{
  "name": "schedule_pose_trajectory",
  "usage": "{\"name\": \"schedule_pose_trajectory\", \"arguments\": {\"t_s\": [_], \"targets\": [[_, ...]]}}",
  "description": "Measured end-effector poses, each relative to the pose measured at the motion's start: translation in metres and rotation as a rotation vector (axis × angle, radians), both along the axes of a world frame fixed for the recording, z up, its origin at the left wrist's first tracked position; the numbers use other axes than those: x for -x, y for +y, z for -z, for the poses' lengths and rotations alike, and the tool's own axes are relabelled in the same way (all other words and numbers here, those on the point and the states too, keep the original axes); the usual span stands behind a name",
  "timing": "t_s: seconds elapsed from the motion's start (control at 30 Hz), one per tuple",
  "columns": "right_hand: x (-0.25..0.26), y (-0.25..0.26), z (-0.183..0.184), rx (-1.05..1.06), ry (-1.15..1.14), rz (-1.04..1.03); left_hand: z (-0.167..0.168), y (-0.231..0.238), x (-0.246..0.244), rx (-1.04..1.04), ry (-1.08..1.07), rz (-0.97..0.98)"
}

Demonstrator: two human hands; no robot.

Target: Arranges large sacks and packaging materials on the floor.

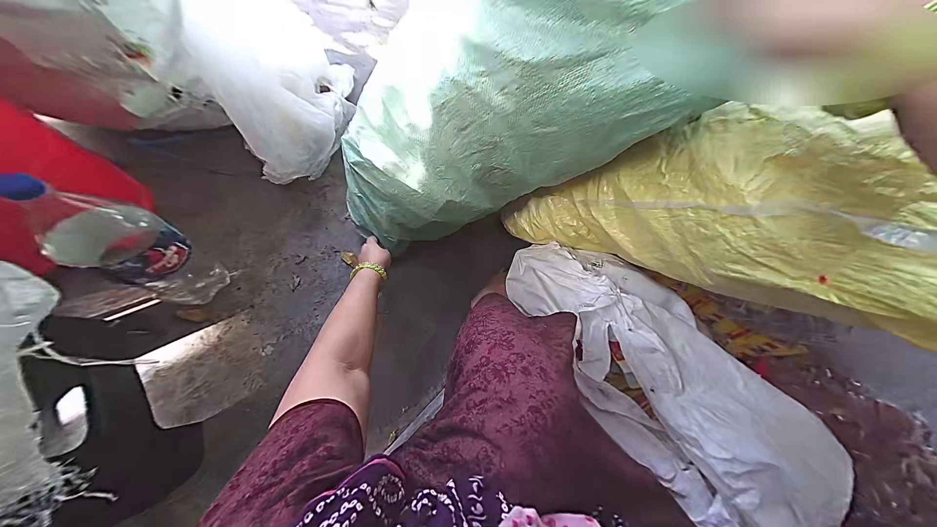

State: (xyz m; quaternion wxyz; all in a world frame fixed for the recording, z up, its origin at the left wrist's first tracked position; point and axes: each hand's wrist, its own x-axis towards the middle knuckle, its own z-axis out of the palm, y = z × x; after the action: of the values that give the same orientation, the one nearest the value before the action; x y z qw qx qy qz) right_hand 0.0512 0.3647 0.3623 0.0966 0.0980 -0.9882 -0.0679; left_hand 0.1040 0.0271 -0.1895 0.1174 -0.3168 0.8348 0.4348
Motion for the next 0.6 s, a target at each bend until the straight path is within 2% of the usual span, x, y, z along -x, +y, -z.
{"name": "schedule_pose_trajectory", "arguments": {"t_s": [0.1,0.27,0.47,0.53,0.6], "targets": [[-0.018,-0.029,0.015,-0.064,-0.048,0.028,-0.001,-0.005,-0.001,-0.037,-0.047,0.141],[-0.035,-0.051,0.024,-0.044,-0.03,0.129,0.016,-0.008,-0.009,-0.137,-0.035,0.038],[-0.054,-0.039,0.019,0.067,0.122,0.203,0.022,0.0,-0.05,-0.335,0.061,-0.08],[-0.08,-0.025,0.029,0.097,0.166,0.122,0.026,0.013,-0.076,-0.468,0.087,-0.105],[-0.123,-0.008,0.049,0.078,0.145,-0.073,0.029,0.029,-0.11,-0.576,0.096,-0.127]]}}
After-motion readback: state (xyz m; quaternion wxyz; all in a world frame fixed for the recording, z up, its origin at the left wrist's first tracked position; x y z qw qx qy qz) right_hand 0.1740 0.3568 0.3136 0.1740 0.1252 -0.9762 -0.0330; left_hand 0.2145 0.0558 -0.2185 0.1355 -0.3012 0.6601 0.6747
